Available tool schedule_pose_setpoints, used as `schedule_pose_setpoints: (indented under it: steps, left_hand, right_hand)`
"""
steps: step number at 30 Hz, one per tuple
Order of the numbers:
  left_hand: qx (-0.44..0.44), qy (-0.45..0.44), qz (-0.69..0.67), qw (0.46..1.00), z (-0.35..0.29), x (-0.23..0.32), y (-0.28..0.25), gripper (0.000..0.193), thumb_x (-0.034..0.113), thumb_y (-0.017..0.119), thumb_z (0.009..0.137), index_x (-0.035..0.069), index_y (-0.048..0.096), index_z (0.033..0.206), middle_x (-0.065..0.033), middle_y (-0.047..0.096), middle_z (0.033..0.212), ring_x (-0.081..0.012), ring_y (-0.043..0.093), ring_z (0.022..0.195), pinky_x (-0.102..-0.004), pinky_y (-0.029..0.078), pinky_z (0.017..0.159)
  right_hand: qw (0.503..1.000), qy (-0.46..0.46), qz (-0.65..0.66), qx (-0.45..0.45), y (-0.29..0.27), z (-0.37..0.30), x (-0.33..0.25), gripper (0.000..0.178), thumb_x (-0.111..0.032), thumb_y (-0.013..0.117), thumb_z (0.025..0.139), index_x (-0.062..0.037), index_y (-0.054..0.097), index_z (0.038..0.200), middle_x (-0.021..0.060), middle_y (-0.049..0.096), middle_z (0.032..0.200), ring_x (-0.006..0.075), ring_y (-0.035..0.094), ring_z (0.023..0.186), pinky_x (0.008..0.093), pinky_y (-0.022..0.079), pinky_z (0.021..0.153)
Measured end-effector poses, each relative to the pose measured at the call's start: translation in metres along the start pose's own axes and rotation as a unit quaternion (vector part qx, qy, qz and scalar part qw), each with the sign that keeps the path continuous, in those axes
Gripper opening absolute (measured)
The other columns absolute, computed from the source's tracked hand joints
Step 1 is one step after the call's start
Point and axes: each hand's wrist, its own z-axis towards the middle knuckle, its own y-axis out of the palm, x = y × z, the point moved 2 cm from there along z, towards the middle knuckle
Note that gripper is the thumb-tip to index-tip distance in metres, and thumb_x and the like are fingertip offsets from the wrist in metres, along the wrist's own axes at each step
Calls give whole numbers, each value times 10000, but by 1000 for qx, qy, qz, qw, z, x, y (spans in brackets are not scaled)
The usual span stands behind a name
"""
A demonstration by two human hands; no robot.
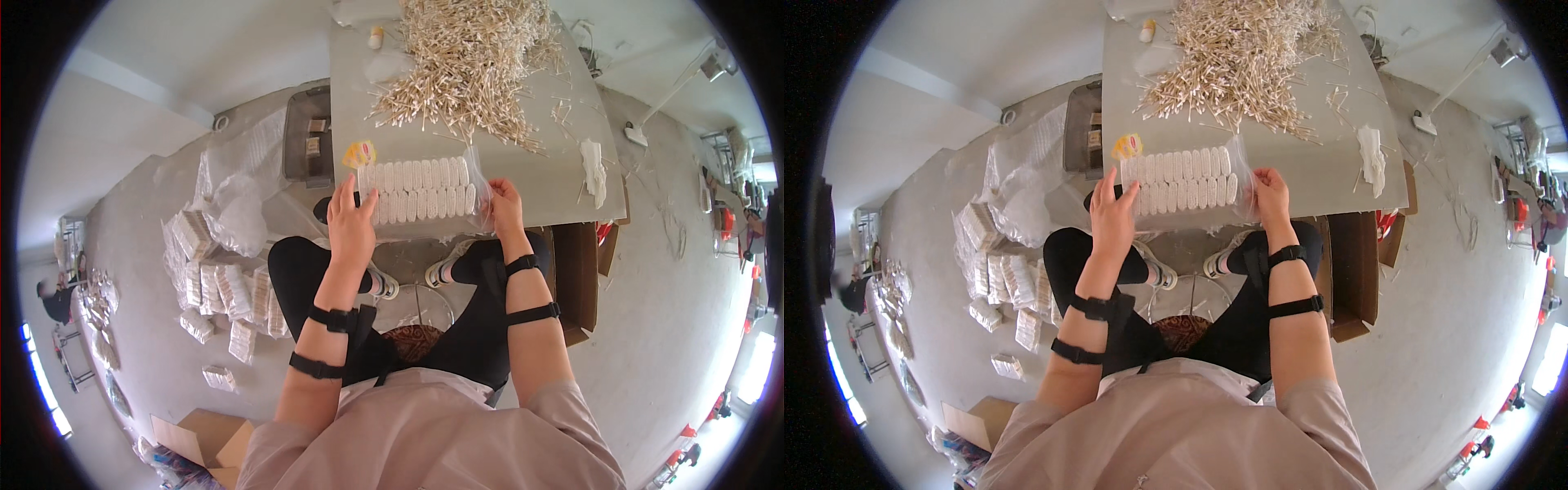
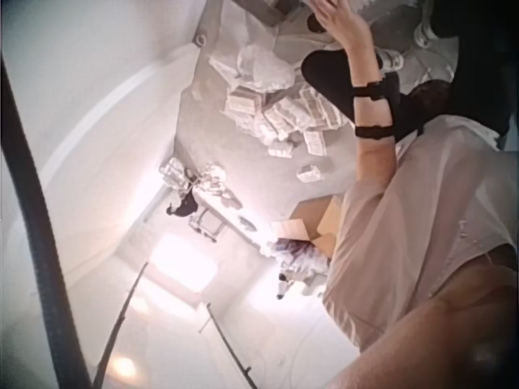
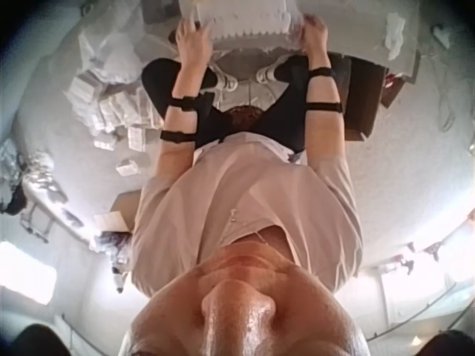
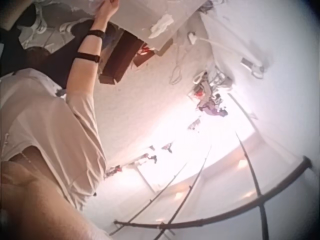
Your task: The person packs cotton swabs into a plastic bag, seals it, and places it into a bin. They then separate a small plastic bag from a stack and insert a yellow packet into it.
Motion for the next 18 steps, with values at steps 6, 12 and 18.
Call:
schedule_pose_setpoints:
  steps: [6, 12, 18]
  left_hand:
    - [-5, 7, -13, 1000, 8, 10, 1, 373, -35, 531, 778, 47, 652, 1122, -177, 381, 1408, -357, 364, 1288, -463, 315, 1049]
    - [-8, 27, -10, 1000, 5, 14, 5, 394, -37, 539, 762, 41, 641, 1134, -193, 365, 1417, -376, 357, 1287, -472, 311, 1053]
    - [13, 22, -9, 1000, 14, 26, 6, 353, -23, 543, 769, 30, 643, 1103, -198, 366, 1418, -384, 359, 1288, -473, 305, 1059]
  right_hand:
    - [1000, 1, 29, -1, 0, 0, 4, 142, 26, 521, 849, -32, 574, 967, 5, 576, 727, 76, 508, 532, 190, 391, 464]
    - [999, 4, 35, -12, -2, 0, 2, 119, 16, 530, 853, -29, 572, 954, 6, 575, 720, 83, 508, 532, 199, 394, 469]
    - [998, 0, 61, -20, -2, 1, 6, 84, -9, 573, 869, -17, 573, 953, 17, 578, 731, 99, 547, 575, 222, 439, 490]
